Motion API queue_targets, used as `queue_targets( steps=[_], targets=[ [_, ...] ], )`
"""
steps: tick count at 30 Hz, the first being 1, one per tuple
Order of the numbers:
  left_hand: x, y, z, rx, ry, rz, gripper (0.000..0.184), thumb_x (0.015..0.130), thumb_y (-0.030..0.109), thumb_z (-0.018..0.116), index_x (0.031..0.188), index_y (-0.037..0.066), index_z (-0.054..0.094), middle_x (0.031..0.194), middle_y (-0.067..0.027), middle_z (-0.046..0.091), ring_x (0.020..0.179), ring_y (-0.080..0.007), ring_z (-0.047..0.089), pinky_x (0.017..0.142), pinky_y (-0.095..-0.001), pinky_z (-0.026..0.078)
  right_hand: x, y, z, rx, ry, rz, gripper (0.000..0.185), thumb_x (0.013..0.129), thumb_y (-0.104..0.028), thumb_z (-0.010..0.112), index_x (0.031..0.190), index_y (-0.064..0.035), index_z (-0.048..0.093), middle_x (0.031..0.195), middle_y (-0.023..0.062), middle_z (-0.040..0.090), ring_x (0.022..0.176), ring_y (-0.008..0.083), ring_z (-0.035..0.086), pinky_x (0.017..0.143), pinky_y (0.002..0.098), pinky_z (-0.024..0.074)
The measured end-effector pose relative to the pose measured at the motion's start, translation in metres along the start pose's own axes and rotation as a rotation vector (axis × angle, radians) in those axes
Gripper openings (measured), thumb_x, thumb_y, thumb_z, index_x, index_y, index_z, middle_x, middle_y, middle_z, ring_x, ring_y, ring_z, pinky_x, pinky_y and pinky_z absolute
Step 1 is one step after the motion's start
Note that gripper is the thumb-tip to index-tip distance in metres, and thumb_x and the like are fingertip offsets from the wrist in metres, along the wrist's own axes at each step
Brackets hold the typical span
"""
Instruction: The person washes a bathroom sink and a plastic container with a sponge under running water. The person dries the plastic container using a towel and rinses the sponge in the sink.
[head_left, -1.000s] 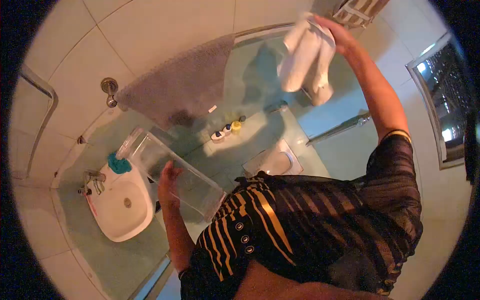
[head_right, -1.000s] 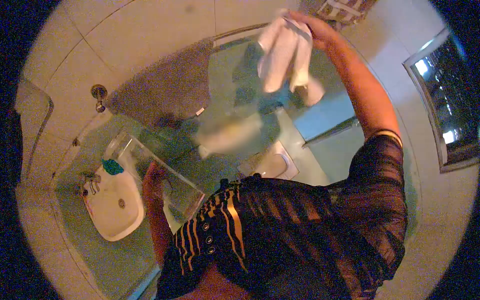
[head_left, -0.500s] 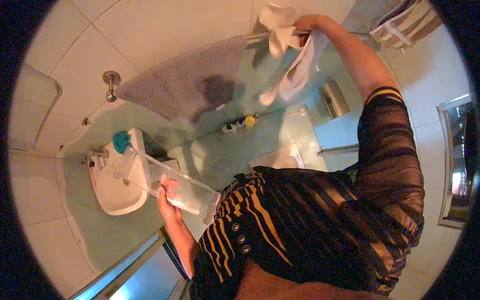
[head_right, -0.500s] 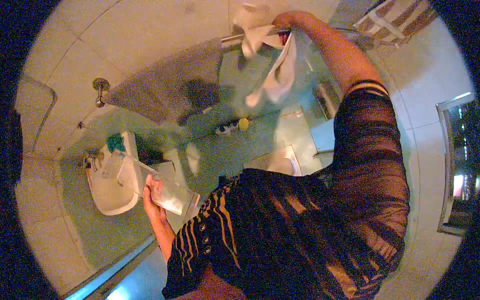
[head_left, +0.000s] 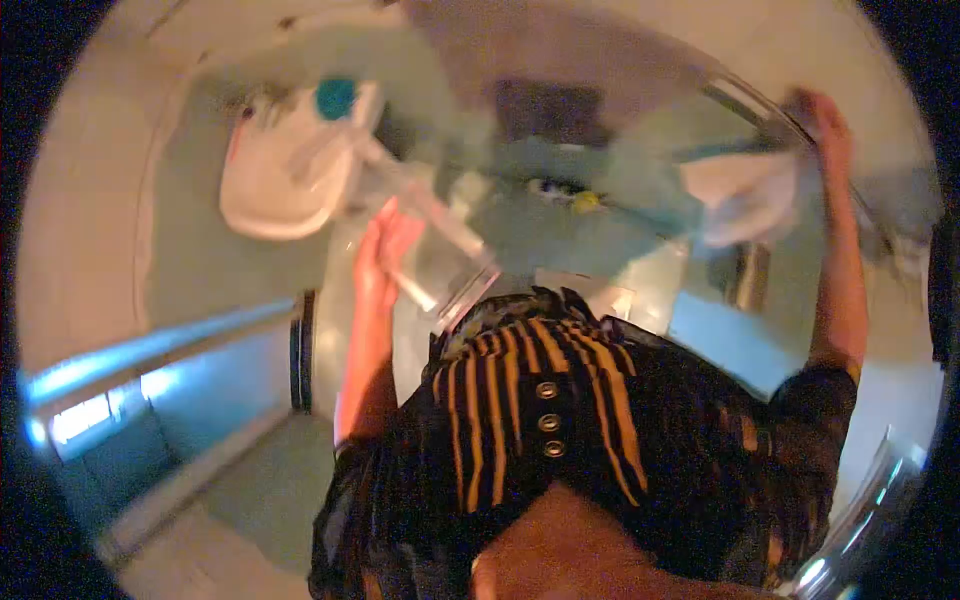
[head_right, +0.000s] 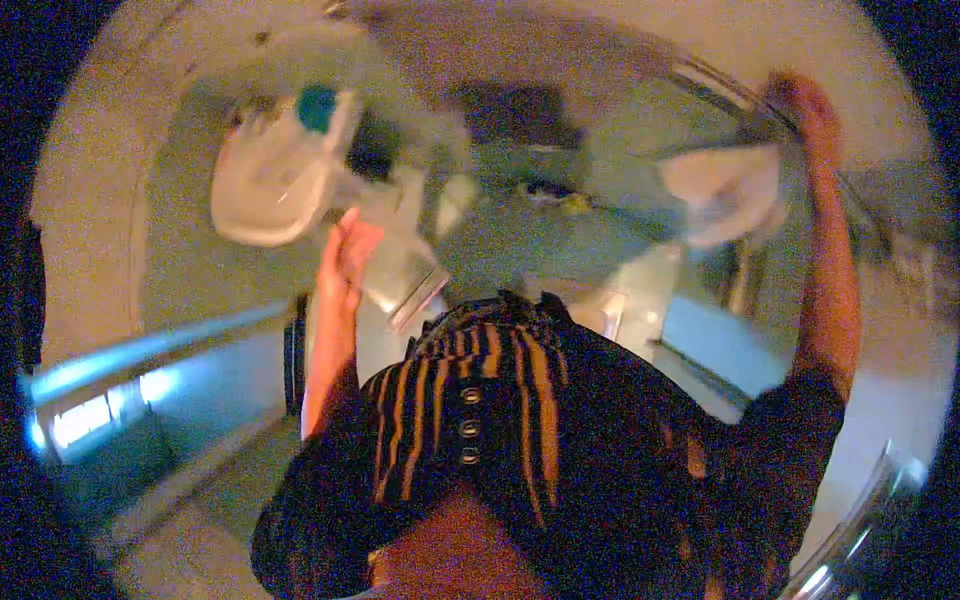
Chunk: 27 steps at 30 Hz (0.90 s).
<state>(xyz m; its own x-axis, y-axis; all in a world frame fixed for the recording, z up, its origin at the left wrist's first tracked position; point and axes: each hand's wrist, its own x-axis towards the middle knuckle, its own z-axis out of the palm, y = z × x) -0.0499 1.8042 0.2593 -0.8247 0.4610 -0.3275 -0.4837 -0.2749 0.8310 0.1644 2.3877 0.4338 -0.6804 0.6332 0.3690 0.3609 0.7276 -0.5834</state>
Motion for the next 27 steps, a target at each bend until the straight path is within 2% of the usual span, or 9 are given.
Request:
queue_targets(
  steps=[1, 4, 9, 13, 16, 20, 23, 25, 27],
  targets=[
    [-0.004, -0.004, -0.008, -0.049, 0.011, 0.007, 0.052, 0.086, 0.038, 0.043, 0.123, 0.002, 0.039, 0.101, -0.0107, 0.053, 0.098, -0.0270, 0.051, 0.091, -0.0362, 0.036, -0.010, 0.008, 0.004, 0.054, 0.164, -0.081, 0.031, 0.088, -0.026, 0.045, 0.103, -0.0019, 0.058, 0.098, 0.0073, 0.060, 0.094, 0.0139, 0.053, 0.087, 0.0260, 0.0378],
    [-0.028, -0.011, -0.036, -0.087, 0.109, -0.006, 0.047, 0.087, 0.032, 0.042, 0.121, 0.000, 0.038, 0.095, -0.0112, 0.054, 0.094, -0.0285, 0.053, 0.085, -0.0351, 0.039, -0.071, -0.066, 0.038, 0.100, 0.153, -0.102, 0.029, 0.089, -0.022, 0.043, 0.097, 0.0011, 0.058, 0.090, 0.0061, 0.059, 0.087, 0.0130, 0.053, 0.082, 0.0254, 0.0388],
    [-0.056, -0.039, -0.057, -0.123, 0.317, -0.062, 0.036, 0.087, 0.023, 0.039, 0.116, 0.002, 0.042, 0.091, -0.0108, 0.055, 0.090, -0.0274, 0.055, 0.079, -0.0325, 0.040, -0.151, -0.104, 0.133, 0.337, -0.603, -0.057, 0.016, 0.084, -0.013, 0.050, 0.087, -0.0011, 0.060, 0.084, 0.0069, 0.060, 0.078, 0.0139, 0.054, 0.073, 0.0267, 0.0425],
    [-0.061, -0.068, -0.079, -0.163, 0.358, -0.011, 0.036, 0.087, 0.023, 0.039, 0.116, 0.002, 0.041, 0.090, -0.0110, 0.055, 0.090, -0.0272, 0.055, 0.079, -0.0319, 0.040, -0.197, -0.122, 0.219, 0.298, -1.017, -0.553, 0.015, 0.077, -0.017, 0.059, 0.084, -0.0039, 0.061, 0.084, 0.0087, 0.062, 0.079, 0.0180, 0.057, 0.073, 0.0294, 0.0437],
    [-0.063, -0.062, -0.109, -0.078, 0.400, -0.018, 0.036, 0.087, 0.023, 0.039, 0.116, 0.002, 0.042, 0.090, -0.0108, 0.054, 0.089, -0.0269, 0.056, 0.077, -0.0319, 0.040, -0.209, -0.145, 0.273, 0.301, -1.224, -0.574, 0.016, 0.078, -0.018, 0.058, 0.087, -0.0045, 0.061, 0.084, 0.0092, 0.062, 0.078, 0.0194, 0.058, 0.071, 0.0302, 0.0445],
    [-0.085, -0.011, -0.189, 0.032, 0.431, 0.060, 0.039, 0.087, 0.027, 0.042, 0.117, 0.002, 0.043, 0.089, -0.0113, 0.055, 0.087, -0.0247, 0.056, 0.075, -0.0314, 0.042, -0.215, -0.242, 0.314, 0.228, -1.283, -0.279, 0.019, 0.080, -0.018, 0.056, 0.093, -0.0035, 0.060, 0.086, 0.0090, 0.062, 0.078, 0.0194, 0.059, 0.069, 0.0306, 0.0456],
    [-0.087, 0.000, -0.220, 0.058, 0.478, 0.075, 0.043, 0.085, 0.029, 0.044, 0.118, 0.001, 0.042, 0.088, -0.0119, 0.055, 0.086, -0.0235, 0.056, 0.077, -0.0323, 0.042, -0.215, -0.254, 0.377, 0.337, -1.324, -0.403, 0.019, 0.080, -0.015, 0.056, 0.094, -0.0027, 0.060, 0.088, 0.0084, 0.062, 0.081, 0.0171, 0.058, 0.072, 0.0295, 0.0450],
    [-0.087, 0.003, -0.249, 0.083, 0.481, 0.073, 0.045, 0.085, 0.031, 0.046, 0.118, 0.000, 0.041, 0.087, -0.0120, 0.056, 0.086, -0.0231, 0.056, 0.079, -0.0329, 0.043, -0.216, -0.246, 0.428, 0.374, -1.395, -0.297, 0.028, 0.080, -0.024, 0.056, 0.101, -0.0062, 0.057, 0.095, 0.0089, 0.061, 0.088, 0.0230, 0.058, 0.079, 0.0328, 0.0446],
    [-0.090, -0.008, -0.279, 0.074, 0.519, 0.123, 0.049, 0.084, 0.031, 0.047, 0.120, 0.000, 0.039, 0.087, -0.0115, 0.056, 0.086, -0.0233, 0.056, 0.083, -0.0349, 0.042, -0.211, -0.236, 0.472, 0.443, -1.252, -0.121, 0.032, 0.079, -0.013, 0.058, 0.111, -0.0074, 0.053, 0.098, 0.0061, 0.059, 0.086, 0.0124, 0.054, 0.075, 0.0266, 0.0435]
  ],
)
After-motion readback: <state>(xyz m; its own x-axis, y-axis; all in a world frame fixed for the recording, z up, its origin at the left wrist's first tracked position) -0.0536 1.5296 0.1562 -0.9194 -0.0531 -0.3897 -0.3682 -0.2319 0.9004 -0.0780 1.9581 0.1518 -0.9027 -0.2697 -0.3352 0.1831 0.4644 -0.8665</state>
